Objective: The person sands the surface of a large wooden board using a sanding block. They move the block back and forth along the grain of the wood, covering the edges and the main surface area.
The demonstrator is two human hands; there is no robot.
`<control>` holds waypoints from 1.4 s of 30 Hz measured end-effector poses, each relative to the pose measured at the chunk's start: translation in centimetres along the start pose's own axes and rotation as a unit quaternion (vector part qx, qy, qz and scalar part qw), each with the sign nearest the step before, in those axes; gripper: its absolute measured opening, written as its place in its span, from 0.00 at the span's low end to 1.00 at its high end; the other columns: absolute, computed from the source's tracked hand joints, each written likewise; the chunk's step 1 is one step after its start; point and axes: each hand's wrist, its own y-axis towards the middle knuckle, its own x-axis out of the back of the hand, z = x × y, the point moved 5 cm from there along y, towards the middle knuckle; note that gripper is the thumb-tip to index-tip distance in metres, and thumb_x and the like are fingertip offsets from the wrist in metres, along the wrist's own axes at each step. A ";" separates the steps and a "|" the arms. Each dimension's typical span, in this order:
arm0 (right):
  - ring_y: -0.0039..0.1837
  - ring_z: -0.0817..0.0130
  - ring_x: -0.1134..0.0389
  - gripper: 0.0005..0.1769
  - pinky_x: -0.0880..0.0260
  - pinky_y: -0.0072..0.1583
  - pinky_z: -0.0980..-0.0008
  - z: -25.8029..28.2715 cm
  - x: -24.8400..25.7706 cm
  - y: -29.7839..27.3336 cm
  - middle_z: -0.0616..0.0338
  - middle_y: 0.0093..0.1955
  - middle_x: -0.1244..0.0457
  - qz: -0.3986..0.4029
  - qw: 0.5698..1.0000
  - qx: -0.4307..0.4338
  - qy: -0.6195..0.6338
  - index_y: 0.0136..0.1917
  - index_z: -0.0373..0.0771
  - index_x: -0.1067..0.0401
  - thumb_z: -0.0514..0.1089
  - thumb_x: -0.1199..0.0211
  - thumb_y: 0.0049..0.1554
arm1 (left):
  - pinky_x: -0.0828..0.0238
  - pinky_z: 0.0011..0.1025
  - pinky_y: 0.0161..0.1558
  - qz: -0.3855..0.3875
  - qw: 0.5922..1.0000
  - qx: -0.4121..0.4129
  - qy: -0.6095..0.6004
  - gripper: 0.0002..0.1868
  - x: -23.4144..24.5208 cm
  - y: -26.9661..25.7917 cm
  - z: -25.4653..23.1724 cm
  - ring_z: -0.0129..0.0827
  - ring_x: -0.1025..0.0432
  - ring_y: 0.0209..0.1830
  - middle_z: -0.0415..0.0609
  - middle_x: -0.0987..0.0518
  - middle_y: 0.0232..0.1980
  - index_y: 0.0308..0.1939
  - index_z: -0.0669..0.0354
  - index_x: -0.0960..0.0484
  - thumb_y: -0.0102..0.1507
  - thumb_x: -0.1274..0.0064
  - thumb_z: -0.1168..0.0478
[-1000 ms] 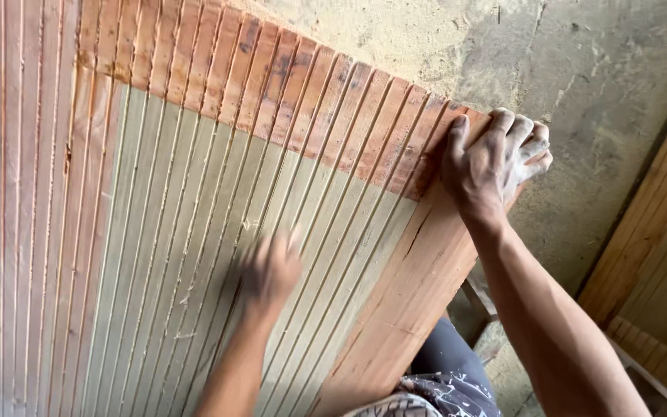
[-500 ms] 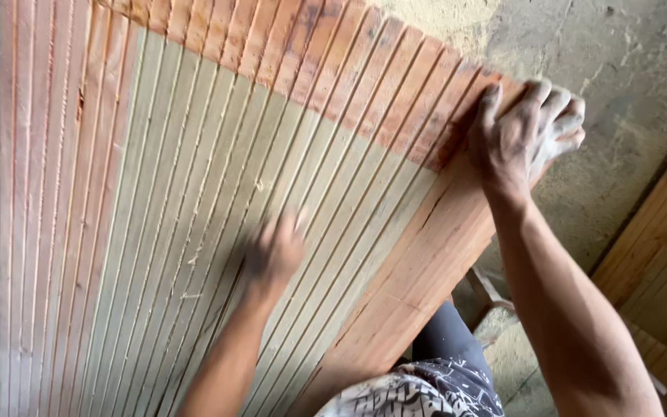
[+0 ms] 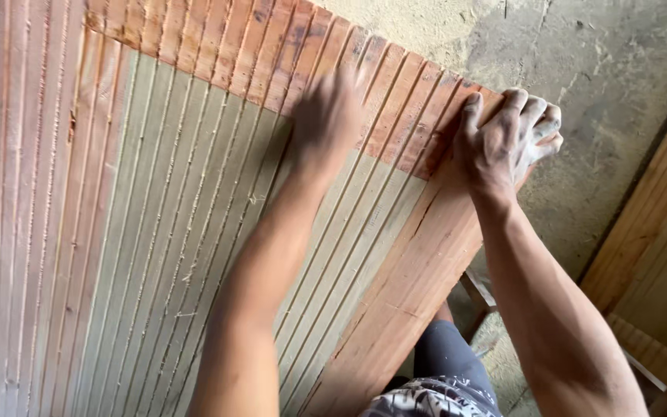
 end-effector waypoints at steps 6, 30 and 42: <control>0.72 0.40 0.55 0.31 0.60 0.68 0.29 0.7 0.2 0.3 0.34 0.67 0.47 0.019 1.000 -0.008 -0.018 0.65 0.33 0.38 0.64 0.48 0.67 | 0.30 0.44 0.27 -0.081 0.995 -0.029 0.058 0.04 9.5 -20.7 3.7 0.49 0.25 0.27 0.56 0.21 0.30 0.38 0.54 0.19 0.66 0.46 0.60; 0.73 0.40 0.54 0.30 0.61 0.68 0.29 0.3 1.0 -1.0 0.38 0.66 0.45 0.014 1.000 -0.015 -0.012 0.62 0.34 0.36 0.63 0.46 0.65 | 0.27 0.53 0.32 -0.018 0.997 -0.021 0.070 0.18 3.1 -2.3 -1.5 0.58 0.23 0.35 0.59 0.19 0.42 0.47 0.58 0.23 0.59 0.46 0.51; 0.76 0.40 0.60 0.36 0.69 0.71 0.30 0.8 2.2 -0.1 0.40 0.70 0.48 0.082 0.995 -0.058 0.021 0.68 0.36 0.39 0.68 0.51 0.63 | 0.44 0.36 0.20 -0.085 0.976 -0.054 -0.193 0.28 5.9 10.1 -10.6 0.31 0.39 0.17 0.40 0.32 0.19 0.25 0.52 0.27 0.74 0.60 0.40</control>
